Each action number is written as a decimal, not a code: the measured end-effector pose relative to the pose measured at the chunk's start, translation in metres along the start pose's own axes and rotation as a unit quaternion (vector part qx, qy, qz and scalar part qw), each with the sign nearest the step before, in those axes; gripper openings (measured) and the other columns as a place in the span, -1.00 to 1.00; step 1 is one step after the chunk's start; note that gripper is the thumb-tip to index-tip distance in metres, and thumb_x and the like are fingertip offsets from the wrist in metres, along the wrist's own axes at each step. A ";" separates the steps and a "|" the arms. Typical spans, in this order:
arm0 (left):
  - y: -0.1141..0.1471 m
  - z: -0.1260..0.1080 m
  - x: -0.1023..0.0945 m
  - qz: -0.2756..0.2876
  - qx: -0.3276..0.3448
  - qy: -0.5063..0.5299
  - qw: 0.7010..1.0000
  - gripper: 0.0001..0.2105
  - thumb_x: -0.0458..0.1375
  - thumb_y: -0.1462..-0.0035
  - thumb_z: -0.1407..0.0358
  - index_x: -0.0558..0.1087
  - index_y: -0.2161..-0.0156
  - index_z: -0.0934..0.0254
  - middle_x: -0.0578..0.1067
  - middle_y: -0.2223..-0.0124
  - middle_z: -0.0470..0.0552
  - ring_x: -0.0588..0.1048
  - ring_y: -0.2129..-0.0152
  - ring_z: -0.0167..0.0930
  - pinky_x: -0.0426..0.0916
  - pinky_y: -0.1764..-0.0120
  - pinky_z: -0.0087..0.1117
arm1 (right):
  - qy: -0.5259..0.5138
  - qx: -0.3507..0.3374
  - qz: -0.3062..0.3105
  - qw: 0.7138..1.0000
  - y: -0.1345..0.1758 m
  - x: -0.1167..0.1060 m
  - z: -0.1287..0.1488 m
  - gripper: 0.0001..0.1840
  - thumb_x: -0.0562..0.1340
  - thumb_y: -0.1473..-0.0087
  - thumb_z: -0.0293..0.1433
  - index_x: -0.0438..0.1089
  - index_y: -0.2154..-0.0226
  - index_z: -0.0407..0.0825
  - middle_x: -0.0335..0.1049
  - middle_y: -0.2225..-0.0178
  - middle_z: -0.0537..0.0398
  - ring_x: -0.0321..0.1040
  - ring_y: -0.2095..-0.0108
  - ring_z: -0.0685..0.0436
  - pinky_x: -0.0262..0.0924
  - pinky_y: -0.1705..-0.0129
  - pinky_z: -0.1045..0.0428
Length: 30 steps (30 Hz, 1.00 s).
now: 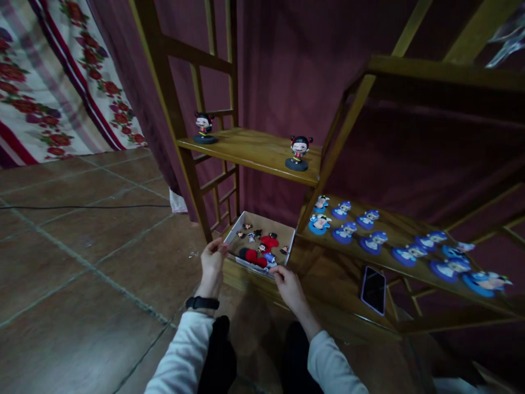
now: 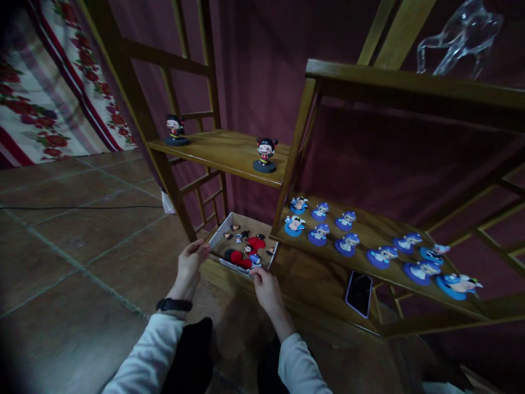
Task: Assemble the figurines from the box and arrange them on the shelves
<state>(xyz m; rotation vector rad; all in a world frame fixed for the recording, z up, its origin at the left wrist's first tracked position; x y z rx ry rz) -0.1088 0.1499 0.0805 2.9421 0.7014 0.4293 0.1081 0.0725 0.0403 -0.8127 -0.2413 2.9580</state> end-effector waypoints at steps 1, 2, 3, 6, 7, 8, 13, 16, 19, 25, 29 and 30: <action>-0.005 0.005 0.002 0.008 -0.042 0.035 0.998 -0.75 0.21 0.22 0.50 0.39 0.32 0.29 0.47 0.45 -0.03 0.48 0.48 -0.44 0.39 0.36 -0.41 | 0.014 -0.010 0.009 1.000 -0.013 0.003 0.001 -0.70 0.04 -0.02 -0.50 0.44 0.30 0.06 0.47 0.28 0.15 0.38 0.26 -0.07 0.17 0.17 0.06; -0.010 0.007 0.005 0.013 -0.072 0.068 0.995 -0.75 0.20 0.21 0.51 0.38 0.32 0.29 0.48 0.44 -0.01 0.49 0.48 -0.44 0.39 0.38 -0.42 | 0.032 -0.020 0.017 0.999 -0.026 0.007 0.000 -0.68 0.04 -0.01 -0.52 0.45 0.30 0.06 0.47 0.27 0.14 0.37 0.24 -0.06 0.16 0.16 0.06; -0.015 0.007 0.008 0.014 -0.090 0.095 0.991 -0.75 0.19 0.20 0.53 0.37 0.32 0.30 0.49 0.42 0.00 0.49 0.49 -0.45 0.39 0.38 -0.43 | 0.053 -0.030 0.028 0.998 -0.038 0.011 -0.001 -0.66 0.04 0.00 -0.55 0.45 0.30 0.05 0.46 0.25 0.13 0.36 0.23 -0.06 0.15 0.15 0.07; -0.029 0.001 0.014 -0.003 -0.093 0.143 0.985 -0.74 0.15 0.18 0.57 0.36 0.31 0.30 0.49 0.40 0.01 0.49 0.48 -0.49 0.39 0.39 -0.49 | 0.135 -0.049 0.071 0.987 -0.069 0.025 -0.007 -0.58 0.04 0.06 -0.64 0.48 0.31 0.06 0.45 0.24 0.09 0.34 0.20 -0.07 0.12 0.15 0.07; -0.034 -0.002 0.014 -0.007 -0.093 0.153 0.984 -0.74 0.14 0.17 0.58 0.37 0.30 0.30 0.49 0.39 0.00 0.49 0.48 -0.50 0.39 0.39 -0.50 | 0.165 -0.050 0.090 0.981 -0.077 0.031 -0.010 -0.56 0.04 0.09 -0.66 0.49 0.33 0.06 0.46 0.25 0.08 0.33 0.20 -0.08 0.10 0.15 0.07; -0.038 -0.005 0.014 -0.006 -0.099 0.164 0.981 -0.73 0.13 0.17 0.58 0.37 0.29 0.30 0.49 0.38 0.00 0.49 0.47 -0.51 0.40 0.38 -0.51 | 0.194 -0.047 0.111 0.974 -0.083 0.036 -0.013 -0.55 0.04 0.12 -0.68 0.51 0.35 0.05 0.46 0.27 0.07 0.33 0.20 -0.09 0.10 0.15 0.06; -0.052 -0.012 0.009 0.015 -0.160 0.206 0.965 -0.72 0.10 0.10 0.57 0.37 0.23 0.29 0.49 0.35 0.02 0.50 0.44 -0.51 0.40 0.37 -0.53 | 0.258 -0.038 0.201 0.944 -0.102 0.061 -0.021 -0.61 0.08 0.16 -0.67 0.53 0.42 -0.01 0.47 0.31 0.02 0.32 0.22 -0.11 0.08 0.18 0.06; -0.054 -0.015 0.007 0.013 -0.172 0.220 0.960 -0.73 0.08 0.06 0.57 0.37 0.21 0.30 0.49 0.36 0.01 0.49 0.46 -0.53 0.39 0.39 -0.55 | 0.249 -0.069 0.191 0.947 -0.109 0.069 -0.020 -0.50 0.05 0.12 -0.66 0.45 0.17 0.03 0.40 0.14 0.03 0.27 0.11 -0.08 0.05 0.09 0.07; -0.054 -0.017 0.006 0.012 -0.169 0.231 0.958 -0.74 0.07 0.04 0.57 0.37 0.20 0.33 0.49 0.36 0.01 0.49 0.47 -0.54 0.38 0.41 -0.57 | 0.227 -0.051 0.167 0.958 -0.113 0.065 -0.021 -0.43 0.04 0.07 -0.63 0.31 0.01 0.08 0.30 0.03 0.06 0.25 0.10 -0.04 0.05 0.07 0.09; -0.053 -0.017 0.005 0.010 -0.173 0.231 0.957 -0.76 0.06 0.04 0.59 0.37 0.23 0.35 0.47 0.37 0.03 0.48 0.48 -0.53 0.37 0.41 -0.56 | 0.230 -0.007 0.169 0.958 -0.106 0.032 -0.042 -0.60 0.01 0.08 -0.65 0.50 0.43 0.01 0.39 0.31 0.08 0.28 0.24 -0.04 0.08 0.16 0.08; -0.054 -0.016 0.008 0.013 -0.171 0.229 0.958 -0.75 0.05 0.05 0.60 0.38 0.23 0.36 0.47 0.35 0.04 0.48 0.46 -0.52 0.37 0.40 -0.56 | 0.272 -0.005 0.202 0.941 -0.091 0.028 -0.051 -0.61 0.05 0.11 -0.65 0.52 0.53 0.02 0.40 0.36 0.07 0.22 0.21 -0.08 0.03 0.14 0.05; -0.053 -0.016 0.009 0.012 -0.174 0.227 0.958 -0.75 0.05 0.05 0.60 0.38 0.23 0.36 0.48 0.35 0.05 0.48 0.45 -0.52 0.37 0.39 -0.55 | 0.280 -0.011 0.211 0.937 -0.088 0.030 -0.051 -0.62 0.06 0.11 -0.64 0.52 0.51 0.03 0.40 0.33 0.06 0.20 0.19 -0.09 0.02 0.13 0.04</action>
Point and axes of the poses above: each hand's wrist, its own y-axis away from the middle knuckle, its own x-axis out of the palm, z = x × y, the point moved 1 cm from there along -y, towards the middle knuckle
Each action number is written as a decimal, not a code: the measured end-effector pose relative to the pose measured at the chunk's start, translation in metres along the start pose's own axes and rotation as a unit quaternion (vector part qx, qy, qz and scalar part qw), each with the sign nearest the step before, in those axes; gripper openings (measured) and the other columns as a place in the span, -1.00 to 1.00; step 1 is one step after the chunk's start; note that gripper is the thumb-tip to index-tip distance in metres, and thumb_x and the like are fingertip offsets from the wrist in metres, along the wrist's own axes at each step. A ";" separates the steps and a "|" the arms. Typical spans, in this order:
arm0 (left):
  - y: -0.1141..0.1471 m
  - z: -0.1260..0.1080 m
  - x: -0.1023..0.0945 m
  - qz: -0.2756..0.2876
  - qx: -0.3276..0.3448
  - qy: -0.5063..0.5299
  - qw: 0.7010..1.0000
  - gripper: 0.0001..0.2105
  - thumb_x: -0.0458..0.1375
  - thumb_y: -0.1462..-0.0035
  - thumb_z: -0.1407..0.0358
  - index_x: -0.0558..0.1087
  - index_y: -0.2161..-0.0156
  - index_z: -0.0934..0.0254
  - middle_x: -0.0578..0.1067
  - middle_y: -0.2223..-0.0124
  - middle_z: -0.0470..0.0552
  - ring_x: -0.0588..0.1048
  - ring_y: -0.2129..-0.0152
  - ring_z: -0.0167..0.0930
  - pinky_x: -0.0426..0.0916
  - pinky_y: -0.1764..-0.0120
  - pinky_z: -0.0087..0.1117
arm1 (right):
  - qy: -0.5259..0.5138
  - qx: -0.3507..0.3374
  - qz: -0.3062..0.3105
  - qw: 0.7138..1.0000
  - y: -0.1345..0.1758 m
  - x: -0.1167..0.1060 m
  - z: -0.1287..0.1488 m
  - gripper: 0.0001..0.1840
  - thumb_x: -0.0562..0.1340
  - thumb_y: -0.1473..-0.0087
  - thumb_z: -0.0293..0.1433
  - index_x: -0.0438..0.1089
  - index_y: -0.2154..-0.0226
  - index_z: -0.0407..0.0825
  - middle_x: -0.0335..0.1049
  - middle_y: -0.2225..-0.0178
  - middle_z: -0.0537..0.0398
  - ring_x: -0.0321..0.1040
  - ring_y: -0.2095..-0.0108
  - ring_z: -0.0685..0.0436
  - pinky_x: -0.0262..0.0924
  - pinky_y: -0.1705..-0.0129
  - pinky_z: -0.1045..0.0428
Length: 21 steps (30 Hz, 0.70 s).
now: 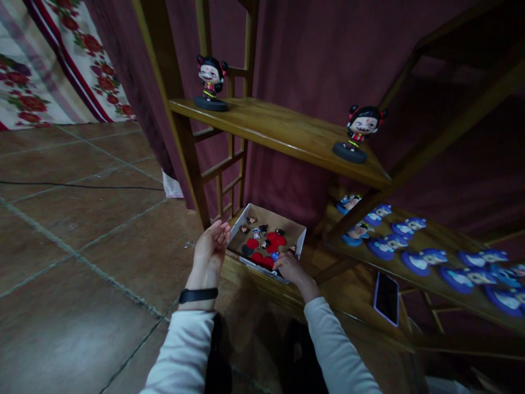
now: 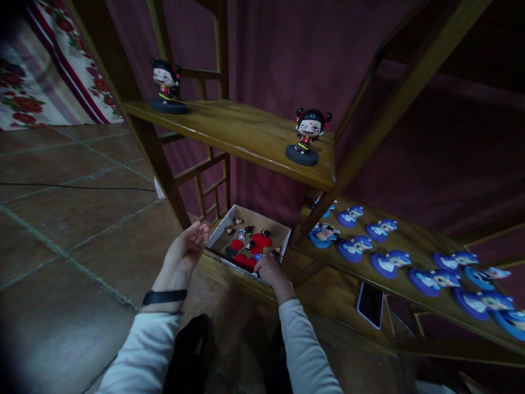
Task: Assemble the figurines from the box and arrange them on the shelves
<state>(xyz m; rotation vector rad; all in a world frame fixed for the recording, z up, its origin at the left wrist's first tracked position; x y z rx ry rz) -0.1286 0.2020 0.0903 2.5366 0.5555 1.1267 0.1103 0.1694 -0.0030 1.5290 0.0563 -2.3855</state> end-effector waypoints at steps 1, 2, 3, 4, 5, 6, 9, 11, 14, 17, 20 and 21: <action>0.000 0.001 0.001 -0.002 -0.003 -0.002 1.000 -0.75 0.06 0.05 0.59 0.39 0.23 0.36 0.48 0.35 0.05 0.48 0.45 -0.52 0.37 0.39 -0.55 | 0.010 -0.007 0.004 1.000 0.002 0.002 0.002 -0.62 0.07 0.10 -0.63 0.53 0.48 0.04 0.38 0.30 0.05 0.18 0.16 -0.10 0.00 0.11 0.03; 0.000 0.001 0.002 -0.004 -0.006 -0.005 1.000 -0.76 0.06 0.05 0.59 0.39 0.23 0.36 0.48 0.35 0.06 0.48 0.45 -0.52 0.38 0.39 -0.55 | 0.021 -0.010 0.005 1.000 0.003 0.002 0.005 -0.62 0.07 0.09 -0.62 0.53 0.45 0.06 0.36 0.25 0.04 0.16 0.14 -0.11 -0.01 0.10 0.01; 0.000 0.002 0.003 -0.005 -0.008 -0.007 1.000 -0.76 0.06 0.05 0.59 0.39 0.23 0.36 0.48 0.35 0.06 0.48 0.46 -0.52 0.38 0.39 -0.55 | 0.032 -0.007 -0.002 0.999 0.003 0.002 0.007 -0.62 0.07 0.08 -0.61 0.53 0.42 0.08 0.34 0.21 0.03 0.13 0.12 -0.13 -0.02 0.09 -0.01; 0.001 0.002 0.004 -0.004 -0.010 -0.009 1.000 -0.76 0.05 0.04 0.59 0.39 0.23 0.37 0.48 0.35 0.05 0.48 0.46 -0.52 0.38 0.39 -0.54 | 0.041 0.001 -0.016 0.999 0.003 0.000 0.009 -0.61 0.07 0.06 -0.60 0.52 0.38 0.09 0.31 0.18 0.01 0.11 0.11 -0.14 -0.04 0.07 -0.02; 0.001 0.003 0.004 -0.002 -0.011 -0.010 1.000 -0.76 0.05 0.04 0.59 0.39 0.23 0.37 0.48 0.35 0.05 0.48 0.47 -0.52 0.38 0.40 -0.55 | 0.048 0.011 -0.033 0.998 0.003 -0.002 0.009 -0.60 0.07 0.05 -0.60 0.51 0.32 0.11 0.28 0.16 0.00 0.09 0.10 -0.15 -0.05 0.06 -0.04; 0.001 0.003 0.004 0.000 -0.012 -0.010 1.000 -0.76 0.05 0.04 0.59 0.39 0.23 0.37 0.48 0.35 0.05 0.48 0.48 -0.53 0.38 0.40 -0.55 | 0.051 0.023 -0.052 0.997 0.003 -0.005 0.008 -0.58 0.06 0.05 -0.60 0.49 0.27 0.12 0.26 0.15 -0.01 0.08 0.10 -0.15 -0.06 0.06 -0.04; 0.000 0.003 0.004 0.010 -0.012 -0.006 1.000 -0.76 0.05 0.04 0.59 0.39 0.22 0.37 0.48 0.36 0.05 0.49 0.47 -0.52 0.38 0.41 -0.55 | 0.038 0.053 -0.098 0.993 0.003 -0.016 0.002 -0.53 0.06 0.07 -0.62 0.44 0.18 0.09 0.26 0.19 0.00 0.09 0.13 -0.13 -0.03 0.09 0.01; -0.001 0.002 0.002 0.016 -0.013 -0.003 1.000 -0.76 0.05 0.03 0.59 0.39 0.22 0.37 0.48 0.37 0.04 0.49 0.47 -0.53 0.38 0.41 -0.55 | 0.024 0.056 -0.103 0.993 0.003 -0.021 -0.001 -0.58 0.06 0.08 -0.62 0.47 0.26 0.06 0.27 0.23 0.02 0.11 0.14 -0.12 -0.01 0.12 0.03; -0.003 0.001 0.001 0.020 -0.017 -0.002 1.000 -0.76 0.04 0.01 0.59 0.39 0.22 0.36 0.49 0.37 0.04 0.49 0.47 -0.53 0.39 0.41 -0.56 | 0.025 0.027 -0.068 0.997 0.003 -0.021 0.000 -0.68 0.08 0.04 -0.57 0.50 0.40 0.06 0.29 0.28 0.05 0.11 0.16 -0.12 -0.03 0.11 0.01; -0.003 0.001 0.001 0.028 -0.029 0.004 0.999 -0.76 0.04 0.00 0.58 0.40 0.21 0.36 0.49 0.36 0.05 0.50 0.47 -0.53 0.39 0.40 -0.55 | 0.054 0.019 -0.043 0.997 0.000 -0.012 0.007 -0.77 0.14 0.01 -0.45 0.47 0.31 0.08 0.28 0.20 0.04 0.07 0.10 -0.16 -0.11 0.03 -0.05; -0.001 0.003 0.003 0.028 -0.035 0.007 0.999 -0.76 0.04 0.00 0.58 0.40 0.22 0.36 0.49 0.36 0.04 0.50 0.47 -0.53 0.40 0.41 -0.55 | 0.076 0.043 -0.030 0.996 -0.007 0.000 0.012 -0.70 0.24 0.07 -0.31 0.38 0.20 0.03 0.23 0.10 -0.02 0.01 0.02 -0.21 -0.15 0.00 -0.09; 0.000 0.003 0.003 0.027 -0.036 0.007 0.999 -0.77 0.04 0.00 0.58 0.40 0.22 0.36 0.49 0.37 0.04 0.50 0.48 -0.53 0.39 0.42 -0.56 | 0.076 0.048 -0.023 0.996 -0.010 0.003 0.012 -0.67 0.26 0.09 -0.29 0.36 0.20 0.01 0.22 0.10 -0.02 0.00 0.01 -0.21 -0.15 0.00 -0.09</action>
Point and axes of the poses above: each hand's wrist, its own y-axis away from the middle knuckle, its own x-axis out of the palm, z = x × y, the point moved 1 cm from there along -y, towards the middle knuckle
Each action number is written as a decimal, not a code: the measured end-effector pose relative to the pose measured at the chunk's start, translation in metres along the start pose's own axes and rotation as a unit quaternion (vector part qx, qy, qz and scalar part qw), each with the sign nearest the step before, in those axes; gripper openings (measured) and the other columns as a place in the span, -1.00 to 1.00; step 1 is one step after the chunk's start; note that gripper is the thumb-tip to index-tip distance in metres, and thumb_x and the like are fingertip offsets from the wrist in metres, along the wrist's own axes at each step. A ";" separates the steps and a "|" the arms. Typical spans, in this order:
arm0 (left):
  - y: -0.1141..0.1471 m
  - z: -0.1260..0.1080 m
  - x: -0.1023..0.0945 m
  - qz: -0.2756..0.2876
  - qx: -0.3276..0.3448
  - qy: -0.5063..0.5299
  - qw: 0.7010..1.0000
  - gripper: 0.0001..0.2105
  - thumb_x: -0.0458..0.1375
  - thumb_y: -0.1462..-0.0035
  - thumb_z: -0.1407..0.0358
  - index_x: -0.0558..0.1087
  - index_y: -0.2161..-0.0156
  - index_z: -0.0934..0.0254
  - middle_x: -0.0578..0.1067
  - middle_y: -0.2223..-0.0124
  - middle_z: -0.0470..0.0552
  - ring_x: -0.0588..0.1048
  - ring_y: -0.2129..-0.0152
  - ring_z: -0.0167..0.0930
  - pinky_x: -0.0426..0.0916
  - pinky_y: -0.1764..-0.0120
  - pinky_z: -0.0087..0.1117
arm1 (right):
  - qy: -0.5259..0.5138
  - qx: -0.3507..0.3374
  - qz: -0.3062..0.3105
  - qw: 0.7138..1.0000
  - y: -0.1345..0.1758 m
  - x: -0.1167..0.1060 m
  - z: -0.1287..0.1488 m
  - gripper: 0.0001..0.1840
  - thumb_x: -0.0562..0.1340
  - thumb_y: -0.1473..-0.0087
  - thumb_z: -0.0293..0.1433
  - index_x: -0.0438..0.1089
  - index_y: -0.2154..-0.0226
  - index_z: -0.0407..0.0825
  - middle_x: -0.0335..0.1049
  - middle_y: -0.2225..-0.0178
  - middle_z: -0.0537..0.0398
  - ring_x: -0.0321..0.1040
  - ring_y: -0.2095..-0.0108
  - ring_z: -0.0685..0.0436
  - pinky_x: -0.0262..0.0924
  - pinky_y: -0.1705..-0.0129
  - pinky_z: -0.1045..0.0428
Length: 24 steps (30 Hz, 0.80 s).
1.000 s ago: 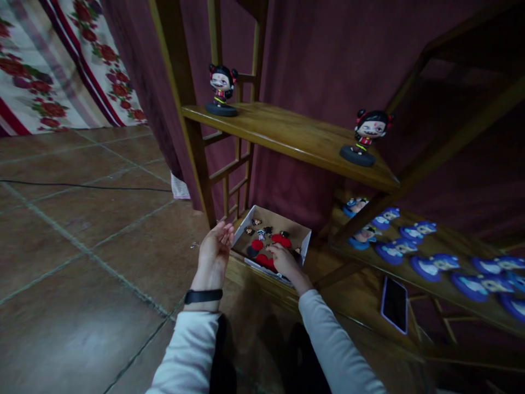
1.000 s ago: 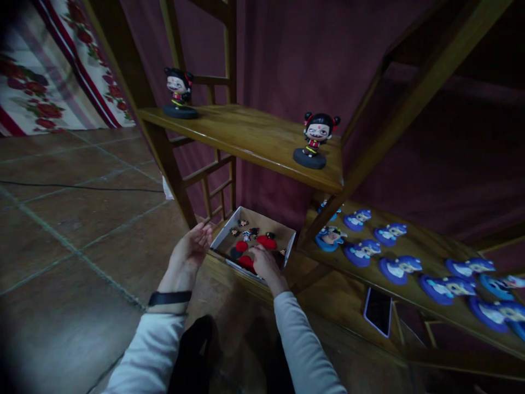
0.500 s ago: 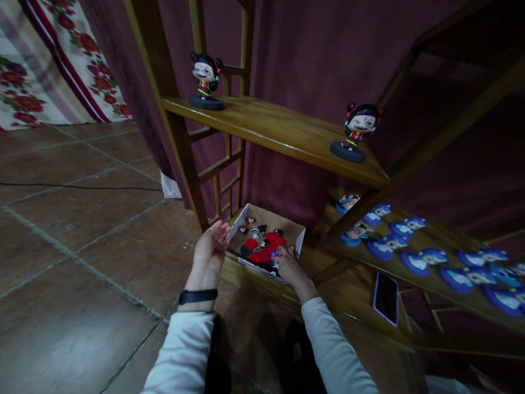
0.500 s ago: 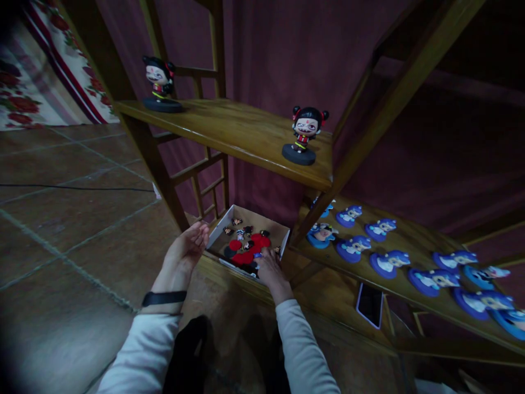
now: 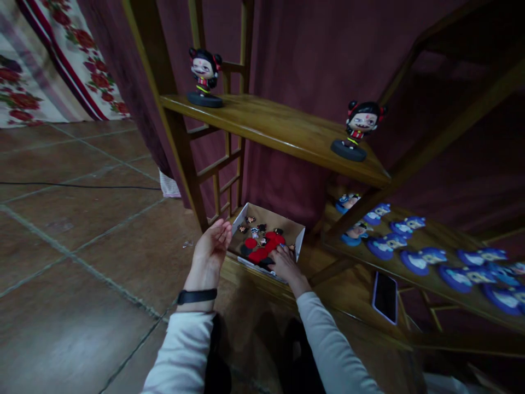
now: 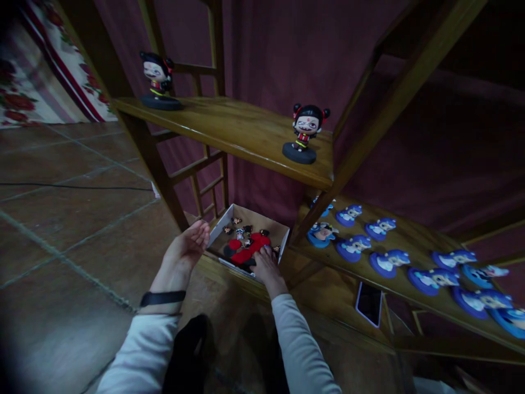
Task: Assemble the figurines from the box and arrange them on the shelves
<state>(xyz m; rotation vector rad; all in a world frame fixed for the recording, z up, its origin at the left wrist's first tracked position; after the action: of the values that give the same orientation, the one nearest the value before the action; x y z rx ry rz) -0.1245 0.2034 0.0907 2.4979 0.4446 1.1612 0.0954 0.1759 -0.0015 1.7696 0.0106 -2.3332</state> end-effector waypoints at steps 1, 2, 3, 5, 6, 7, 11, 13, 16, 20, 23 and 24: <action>0.000 0.000 0.001 -0.001 0.000 -0.001 1.000 -0.78 0.04 0.00 0.58 0.40 0.23 0.36 0.49 0.38 0.04 0.50 0.49 -0.53 0.39 0.44 -0.56 | -0.003 0.003 0.006 1.000 -0.003 0.003 0.001 -0.67 0.27 0.11 -0.29 0.34 0.21 0.01 0.22 0.10 -0.02 0.00 0.01 -0.21 -0.15 0.01 -0.08; 0.001 0.000 0.001 0.000 -0.001 -0.001 1.000 -0.79 0.04 -0.01 0.58 0.40 0.24 0.36 0.49 0.39 0.03 0.49 0.49 -0.52 0.39 0.44 -0.56 | -0.008 0.003 0.011 1.000 -0.005 0.004 0.001 -0.67 0.27 0.12 -0.29 0.33 0.23 0.01 0.22 0.12 0.00 0.00 0.01 -0.20 -0.15 0.01 -0.07; 0.001 -0.001 0.001 0.001 -0.001 -0.001 1.000 -0.79 0.04 -0.01 0.57 0.40 0.24 0.36 0.49 0.39 0.03 0.49 0.50 -0.52 0.39 0.45 -0.56 | -0.015 0.002 0.012 1.000 -0.007 0.006 0.001 -0.68 0.28 0.13 -0.31 0.32 0.25 0.01 0.23 0.13 0.02 0.01 0.02 -0.18 -0.14 0.02 -0.06; 0.001 -0.002 0.001 0.004 0.000 -0.004 1.000 -0.79 0.05 0.00 0.57 0.40 0.24 0.36 0.49 0.39 0.03 0.49 0.50 -0.52 0.39 0.45 -0.55 | -0.034 -0.004 0.009 0.999 -0.011 0.007 0.001 -0.70 0.29 0.17 -0.35 0.30 0.29 0.01 0.24 0.17 0.06 0.05 0.06 -0.16 -0.11 0.06 -0.04; 0.000 -0.002 0.001 0.005 0.000 -0.007 1.000 -0.79 0.04 0.00 0.57 0.40 0.24 0.35 0.49 0.39 0.03 0.49 0.50 -0.52 0.39 0.45 -0.55 | -0.046 -0.009 0.007 0.999 -0.012 0.006 0.000 -0.71 0.29 0.19 -0.38 0.29 0.32 0.01 0.25 0.19 0.08 0.07 0.08 -0.14 -0.10 0.09 -0.02; 0.000 -0.001 0.001 0.005 0.000 -0.011 1.000 -0.79 0.05 0.00 0.57 0.40 0.24 0.35 0.50 0.38 0.03 0.49 0.49 -0.52 0.39 0.44 -0.55 | -0.061 -0.013 0.008 0.998 -0.012 0.006 0.000 -0.72 0.28 0.20 -0.42 0.27 0.34 0.00 0.27 0.23 0.10 0.10 0.12 -0.12 -0.08 0.13 0.01; 0.001 0.009 0.003 -0.002 0.005 -0.047 0.999 -0.82 0.07 0.01 0.55 0.40 0.27 0.35 0.50 0.37 0.05 0.49 0.48 -0.51 0.37 0.43 -0.53 | -0.151 -0.011 0.013 0.988 -0.012 0.003 -0.003 -0.78 0.22 0.20 -0.48 0.23 0.40 0.02 0.26 0.43 0.22 0.18 0.37 -0.01 -0.05 0.34 0.09; 0.004 0.021 0.006 -0.001 0.024 -0.097 0.995 -0.84 0.10 0.03 0.52 0.41 0.29 0.35 0.50 0.37 0.05 0.49 0.48 -0.50 0.35 0.43 -0.53 | -0.206 0.005 -0.017 0.978 -0.011 -0.002 -0.004 -0.80 0.19 0.19 -0.48 0.22 0.41 0.02 0.23 0.50 0.26 0.17 0.44 0.01 -0.05 0.39 0.10; 0.007 0.047 0.011 0.024 0.054 -0.222 0.973 -0.84 0.17 0.12 0.51 0.44 0.33 0.35 0.50 0.41 0.00 0.45 0.53 -0.51 0.31 0.46 -0.53 | -0.330 0.026 -0.085 0.940 -0.011 -0.012 -0.002 -0.85 0.15 0.17 -0.46 0.20 0.42 0.02 0.23 0.53 0.27 0.20 0.46 0.01 0.02 0.38 0.10; 0.008 0.081 0.014 0.067 0.031 -0.349 0.934 -0.82 0.25 0.21 0.47 0.45 0.37 0.33 0.44 0.56 -0.09 0.39 0.63 -0.49 0.27 0.54 -0.50 | -0.521 0.003 -0.100 0.848 -0.009 -0.021 0.012 -0.83 0.20 0.18 -0.36 0.19 0.45 0.02 0.29 0.54 0.26 0.26 0.49 0.00 0.11 0.38 0.08; 0.004 0.090 0.014 0.090 -0.031 -0.374 0.922 -0.89 0.23 0.18 0.46 0.44 0.43 0.33 0.42 0.59 -0.06 0.40 0.65 -0.44 0.30 0.56 -0.44 | -0.573 -0.009 -0.084 0.815 -0.009 -0.022 0.018 -0.82 0.21 0.17 -0.29 0.24 0.45 0.00 0.34 0.53 0.23 0.29 0.48 -0.02 0.15 0.36 0.07; 0.001 0.089 0.013 0.084 -0.035 -0.374 0.923 -0.91 0.22 0.17 0.47 0.43 0.46 0.33 0.43 0.59 -0.05 0.41 0.65 -0.43 0.31 0.56 -0.42 | -0.572 -0.003 -0.083 0.816 -0.011 -0.021 0.017 -0.83 0.20 0.14 -0.27 0.26 0.45 0.00 0.36 0.51 0.20 0.31 0.46 -0.03 0.16 0.34 0.06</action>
<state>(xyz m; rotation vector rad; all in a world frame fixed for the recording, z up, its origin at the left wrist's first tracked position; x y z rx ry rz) -0.0472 0.1916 0.0460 2.6982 -0.0238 0.1904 0.0828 0.1877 0.0218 0.1148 -0.0189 -3.0895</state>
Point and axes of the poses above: each hand's wrist, its own y-axis away from the middle knuckle, its own x-axis out of the palm, z = x × y, the point moved 1 cm from there along -y, towards the middle knuckle
